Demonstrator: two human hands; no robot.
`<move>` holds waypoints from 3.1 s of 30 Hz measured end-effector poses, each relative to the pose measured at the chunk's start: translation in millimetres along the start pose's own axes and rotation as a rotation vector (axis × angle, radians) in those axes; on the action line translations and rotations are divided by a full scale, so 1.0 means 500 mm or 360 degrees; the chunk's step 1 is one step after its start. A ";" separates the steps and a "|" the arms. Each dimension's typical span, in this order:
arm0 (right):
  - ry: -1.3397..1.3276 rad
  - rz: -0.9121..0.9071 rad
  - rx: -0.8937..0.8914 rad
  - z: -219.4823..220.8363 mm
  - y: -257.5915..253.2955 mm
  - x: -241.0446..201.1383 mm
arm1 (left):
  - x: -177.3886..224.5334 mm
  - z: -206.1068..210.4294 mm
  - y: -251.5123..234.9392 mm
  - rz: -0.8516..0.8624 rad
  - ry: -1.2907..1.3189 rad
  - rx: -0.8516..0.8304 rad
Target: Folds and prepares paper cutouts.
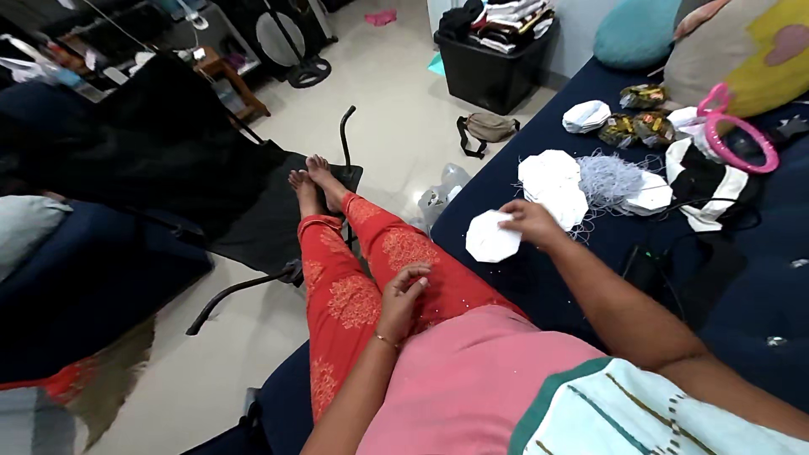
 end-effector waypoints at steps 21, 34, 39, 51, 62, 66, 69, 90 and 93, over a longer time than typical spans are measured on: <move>0.1152 -0.0057 -0.0216 0.093 0.022 0.019 | -0.007 0.007 -0.002 -0.0253 0.0012 -0.0014; 0.1133 -0.0166 -0.0293 0.105 0.006 0.001 | -0.009 0.003 -0.002 -0.0289 0.0021 -0.0016; 0.0988 -0.0301 -0.0146 0.084 0.014 -0.006 | -0.009 0.004 -0.004 -0.0288 0.0031 -0.0002; 0.0545 -0.1249 -0.0106 0.172 0.127 -0.072 | 0.043 0.043 -0.004 -0.0375 -0.0042 0.0030; -0.0154 -0.0420 -0.0320 0.162 0.119 -0.089 | 0.055 0.028 0.004 -0.0434 -0.0136 0.0234; -0.0230 -0.0395 -0.0319 0.167 0.116 -0.084 | 0.057 0.027 0.002 -0.0477 0.0024 0.0312; -0.0271 -0.0344 -0.0324 0.164 0.111 -0.075 | 0.051 0.024 0.002 -0.0450 0.0186 0.0326; -0.0361 -0.0224 -0.0215 0.172 0.113 -0.060 | 0.055 0.027 0.004 -0.0618 0.0262 0.0151; -0.0342 -0.0220 -0.0244 0.175 0.116 -0.060 | 0.057 0.026 0.003 -0.0625 0.0254 0.0142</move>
Point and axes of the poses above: each hand's wrist, its own y-axis away from the middle knuckle, its own z-axis out of the palm, x = y × z, the point moved 2 cm from there along -y, towards the middle knuckle, and after that the axes turned 6 degrees about x, right-handed, at the moved point
